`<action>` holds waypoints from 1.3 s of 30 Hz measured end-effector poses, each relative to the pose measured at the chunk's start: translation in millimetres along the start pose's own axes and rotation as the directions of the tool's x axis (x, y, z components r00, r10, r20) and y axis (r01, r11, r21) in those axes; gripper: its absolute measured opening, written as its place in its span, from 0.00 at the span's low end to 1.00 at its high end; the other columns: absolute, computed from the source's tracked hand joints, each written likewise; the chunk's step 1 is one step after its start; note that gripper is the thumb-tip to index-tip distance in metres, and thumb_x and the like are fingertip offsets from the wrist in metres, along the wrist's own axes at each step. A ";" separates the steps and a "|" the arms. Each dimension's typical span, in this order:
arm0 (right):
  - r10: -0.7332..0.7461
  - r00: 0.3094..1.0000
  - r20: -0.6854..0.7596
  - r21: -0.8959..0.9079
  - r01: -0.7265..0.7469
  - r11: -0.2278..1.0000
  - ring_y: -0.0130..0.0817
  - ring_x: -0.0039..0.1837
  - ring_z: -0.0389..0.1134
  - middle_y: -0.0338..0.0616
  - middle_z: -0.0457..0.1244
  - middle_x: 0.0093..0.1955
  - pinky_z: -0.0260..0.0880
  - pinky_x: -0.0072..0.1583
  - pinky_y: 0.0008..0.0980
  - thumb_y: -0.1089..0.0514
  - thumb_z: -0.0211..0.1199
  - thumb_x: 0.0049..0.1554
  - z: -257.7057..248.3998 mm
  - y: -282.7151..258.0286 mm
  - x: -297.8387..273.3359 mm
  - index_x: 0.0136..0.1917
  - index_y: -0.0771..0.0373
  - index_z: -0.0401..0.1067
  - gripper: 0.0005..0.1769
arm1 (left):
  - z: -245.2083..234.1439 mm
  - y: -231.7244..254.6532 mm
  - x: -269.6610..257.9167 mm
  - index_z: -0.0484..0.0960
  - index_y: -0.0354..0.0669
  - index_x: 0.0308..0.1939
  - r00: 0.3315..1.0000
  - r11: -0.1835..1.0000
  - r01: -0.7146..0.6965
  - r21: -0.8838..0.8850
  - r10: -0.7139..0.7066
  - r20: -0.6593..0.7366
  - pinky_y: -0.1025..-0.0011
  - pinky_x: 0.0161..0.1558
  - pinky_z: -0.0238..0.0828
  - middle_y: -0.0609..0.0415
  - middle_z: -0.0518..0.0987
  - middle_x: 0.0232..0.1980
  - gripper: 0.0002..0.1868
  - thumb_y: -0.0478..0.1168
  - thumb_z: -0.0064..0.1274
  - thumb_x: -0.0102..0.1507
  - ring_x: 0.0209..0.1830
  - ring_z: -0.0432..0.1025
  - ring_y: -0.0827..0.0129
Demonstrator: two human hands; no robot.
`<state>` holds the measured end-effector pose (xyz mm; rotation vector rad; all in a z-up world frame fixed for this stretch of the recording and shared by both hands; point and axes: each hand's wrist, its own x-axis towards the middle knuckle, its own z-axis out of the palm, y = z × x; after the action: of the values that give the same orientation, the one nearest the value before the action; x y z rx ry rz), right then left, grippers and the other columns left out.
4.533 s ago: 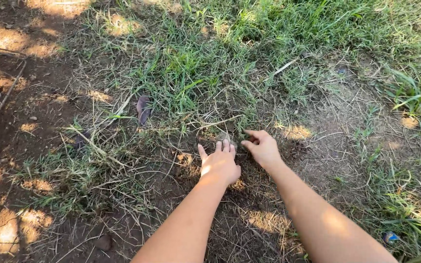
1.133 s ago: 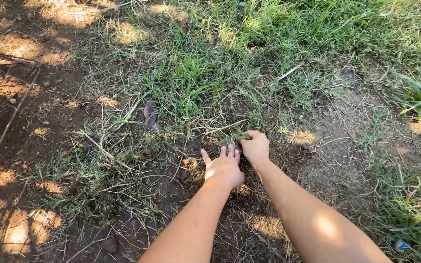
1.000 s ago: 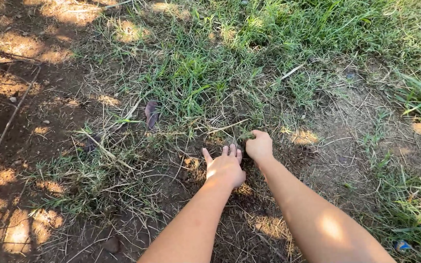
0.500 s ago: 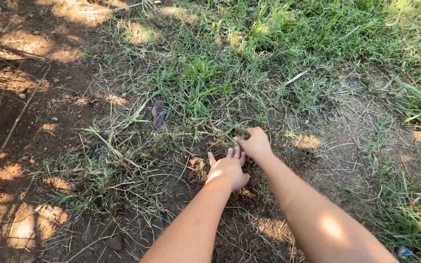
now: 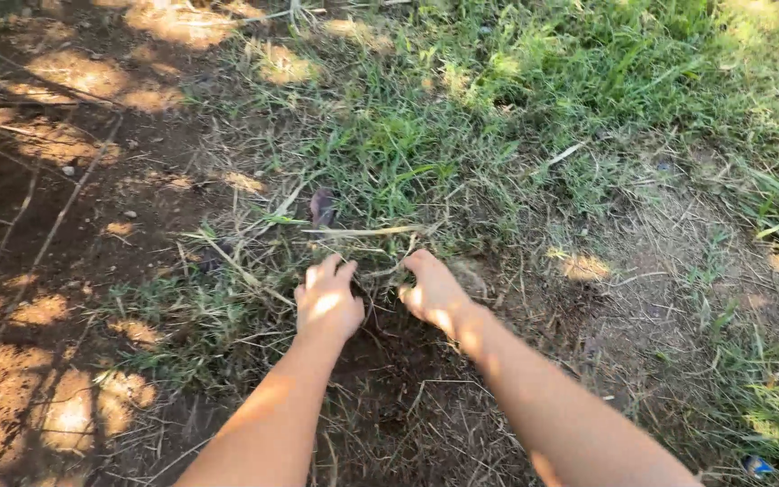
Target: The person is pulling weeds and clearing a small patch of soil with their hands in an outdoor area.
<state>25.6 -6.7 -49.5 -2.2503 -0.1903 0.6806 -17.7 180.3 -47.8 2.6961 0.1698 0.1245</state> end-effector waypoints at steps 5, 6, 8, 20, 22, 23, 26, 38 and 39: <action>-0.342 0.820 -0.459 -0.230 0.262 0.937 0.62 0.65 0.57 0.61 0.59 0.64 0.62 0.65 0.51 0.57 0.76 0.44 80.9 -19.8 10.6 0.64 0.70 0.66 0.37 | -1.6 -22.3 -17.9 0.85 0.49 0.54 0.984 0.985 0.032 0.168 -0.060 0.169 0.46 0.64 0.58 0.52 0.78 0.63 0.22 0.41 0.56 0.55 0.65 0.69 0.57; -0.330 0.773 -0.541 -0.253 0.225 0.941 0.65 0.66 0.55 0.65 0.56 0.67 0.60 0.64 0.53 0.57 0.76 0.43 92.8 -26.0 11.1 0.66 0.72 0.63 0.42 | -6.7 -22.5 -18.7 0.86 0.49 0.50 0.953 0.982 0.044 0.185 -0.097 0.287 0.51 0.67 0.60 0.55 0.81 0.59 0.14 0.44 0.51 0.64 0.66 0.70 0.61; -0.325 0.778 -0.537 -0.231 0.234 0.944 0.64 0.67 0.55 0.64 0.56 0.68 0.60 0.63 0.53 0.60 0.75 0.43 110.1 -32.7 17.7 0.66 0.70 0.65 0.39 | -49.9 -10.2 -6.4 0.86 0.48 0.50 0.897 0.972 0.143 0.187 -0.207 0.390 0.53 0.67 0.60 0.52 0.81 0.58 0.16 0.48 0.54 0.62 0.64 0.71 0.60; -0.688 0.724 -0.051 0.141 0.687 0.713 0.47 0.69 0.64 0.56 0.63 0.68 0.64 0.69 0.43 0.58 0.68 0.53 165.0 -136.5 6.5 0.68 0.66 0.67 0.31 | -122.6 -55.1 0.7 0.71 0.58 0.69 0.897 0.935 0.276 0.222 -0.334 0.291 0.36 0.73 0.39 0.57 0.54 0.80 0.33 0.52 0.56 0.59 0.80 0.45 0.53; -0.623 0.770 0.137 0.108 0.613 0.782 0.45 0.67 0.65 0.55 0.65 0.66 0.65 0.68 0.42 0.56 0.69 0.52 146.2 -143.7 -1.6 0.67 0.64 0.68 0.30 | -121.4 -61.7 -7.2 0.68 0.60 0.72 0.834 0.918 0.320 0.236 -0.391 0.388 0.33 0.74 0.37 0.57 0.51 0.82 0.35 0.51 0.56 0.60 0.82 0.42 0.53; -0.530 0.787 0.317 0.061 0.541 0.839 0.44 0.65 0.67 0.53 0.66 0.64 0.66 0.66 0.41 0.54 0.69 0.51 135.1 -146.3 -5.0 0.65 0.62 0.70 0.30 | -115.8 -68.1 -9.3 0.70 0.56 0.71 0.767 0.883 0.428 0.191 -0.467 0.439 0.38 0.75 0.43 0.57 0.57 0.80 0.33 0.51 0.54 0.61 0.80 0.49 0.55; -0.339 0.782 0.523 -0.041 0.420 0.907 0.41 0.61 0.69 0.49 0.69 0.61 0.68 0.64 0.38 0.51 0.70 0.51 102.0 -144.1 -5.2 0.63 0.59 0.73 0.27 | -106.8 -80.4 -8.4 0.76 0.50 0.67 0.669 0.830 0.521 0.198 -0.541 0.509 0.46 0.73 0.55 0.52 0.69 0.75 0.29 0.52 0.51 0.63 0.75 0.63 0.56; -0.788 0.560 -0.256 -0.506 0.617 0.603 0.58 0.57 0.70 0.56 0.71 0.54 0.68 0.58 0.48 0.59 0.67 0.40 119.3 -64.7 29.4 0.51 0.63 0.79 0.23 | -141.2 -69.6 35.9 0.86 0.50 0.54 0.555 0.875 0.331 0.354 -0.484 0.677 0.57 0.67 0.68 0.48 0.78 0.68 0.19 0.50 0.53 0.63 0.66 0.74 0.54; -0.841 0.504 -0.196 -0.493 0.691 0.529 0.55 0.56 0.71 0.51 0.73 0.54 0.69 0.57 0.46 0.61 0.64 0.40 130.0 -73.4 21.1 0.47 0.59 0.80 0.19 | -147.5 -71.4 38.9 0.85 0.43 0.56 0.636 0.835 0.473 0.281 -0.545 0.546 0.55 0.67 0.70 0.43 0.78 0.67 0.20 0.46 0.56 0.62 0.65 0.75 0.51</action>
<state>-19.8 133.9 -79.6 -2.2240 -1.1364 -0.3846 -3.2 311.3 57.1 2.5171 0.7455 -0.9515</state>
